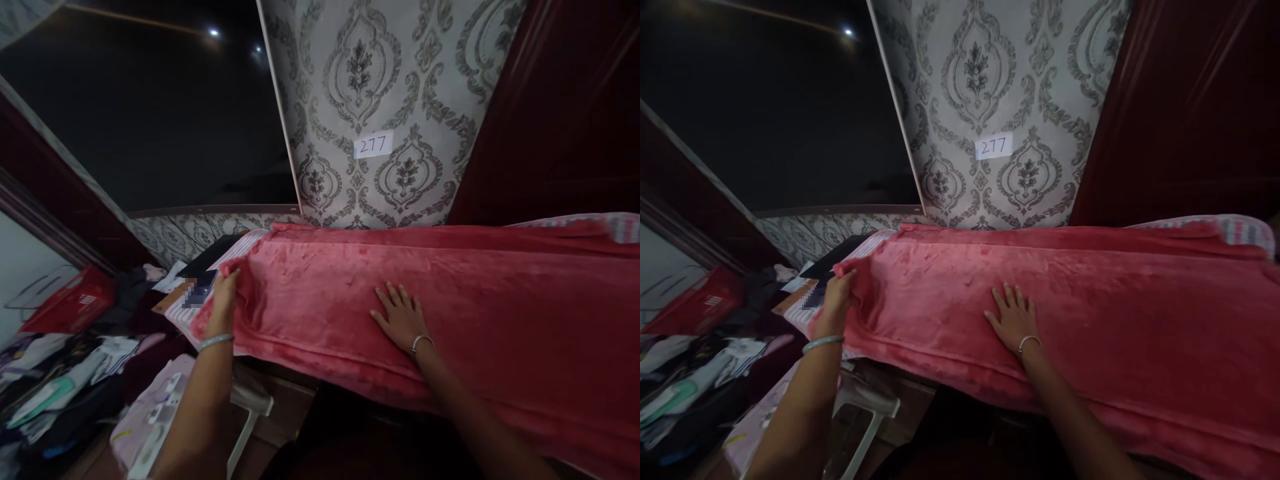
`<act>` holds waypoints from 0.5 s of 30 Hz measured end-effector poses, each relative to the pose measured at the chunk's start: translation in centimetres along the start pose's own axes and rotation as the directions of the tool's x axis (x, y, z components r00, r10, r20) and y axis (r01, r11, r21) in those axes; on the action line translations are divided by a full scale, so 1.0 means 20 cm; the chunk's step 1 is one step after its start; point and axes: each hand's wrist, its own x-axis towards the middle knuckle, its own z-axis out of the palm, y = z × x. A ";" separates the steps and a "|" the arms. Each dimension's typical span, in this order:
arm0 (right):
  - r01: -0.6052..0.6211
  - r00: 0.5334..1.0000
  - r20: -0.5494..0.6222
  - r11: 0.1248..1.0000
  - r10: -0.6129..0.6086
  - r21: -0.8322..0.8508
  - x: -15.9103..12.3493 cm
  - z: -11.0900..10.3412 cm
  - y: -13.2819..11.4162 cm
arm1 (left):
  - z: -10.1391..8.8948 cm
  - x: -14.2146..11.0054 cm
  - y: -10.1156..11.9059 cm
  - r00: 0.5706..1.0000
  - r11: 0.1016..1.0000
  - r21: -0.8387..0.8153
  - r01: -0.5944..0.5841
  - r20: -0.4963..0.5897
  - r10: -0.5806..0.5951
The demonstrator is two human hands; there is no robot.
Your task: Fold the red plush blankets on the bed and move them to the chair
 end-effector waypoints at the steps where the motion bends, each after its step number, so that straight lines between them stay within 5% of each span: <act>1: -0.002 1.000 -0.002 1.000 0.002 0.009 0.00 0.00 0.00 | 0.08 -0.02 0.01 0.998 0.999 0.025 -0.027 0.058 0.026; 5: -0.006 1.000 -0.008 0.999 0.006 0.047 0.00 -0.01 0.00 | 0.45 -0.22 0.02 0.939 0.980 0.112 -0.162 0.324 0.118; 8: 0.002 0.999 -0.042 0.995 0.002 0.100 0.01 0.00 0.03 | 0.64 -0.50 -0.04 0.820 0.954 0.122 -0.273 0.548 0.164; 11: 0.013 0.996 -0.090 0.984 0.003 0.180 0.03 0.01 0.06 | 0.67 -0.79 -0.14 0.611 0.902 0.128 -0.413 0.774 0.170; 13: 0.012 0.993 -0.114 0.975 0.014 0.223 0.04 0.02 0.07 | 0.62 -0.92 -0.22 0.417 0.805 0.115 -0.582 0.892 0.174; 15: 0.001 0.990 -0.138 0.967 0.036 0.255 0.04 0.03 0.07 | 0.57 -0.99 -0.28 0.307 0.706 0.094 -0.702 0.934 0.181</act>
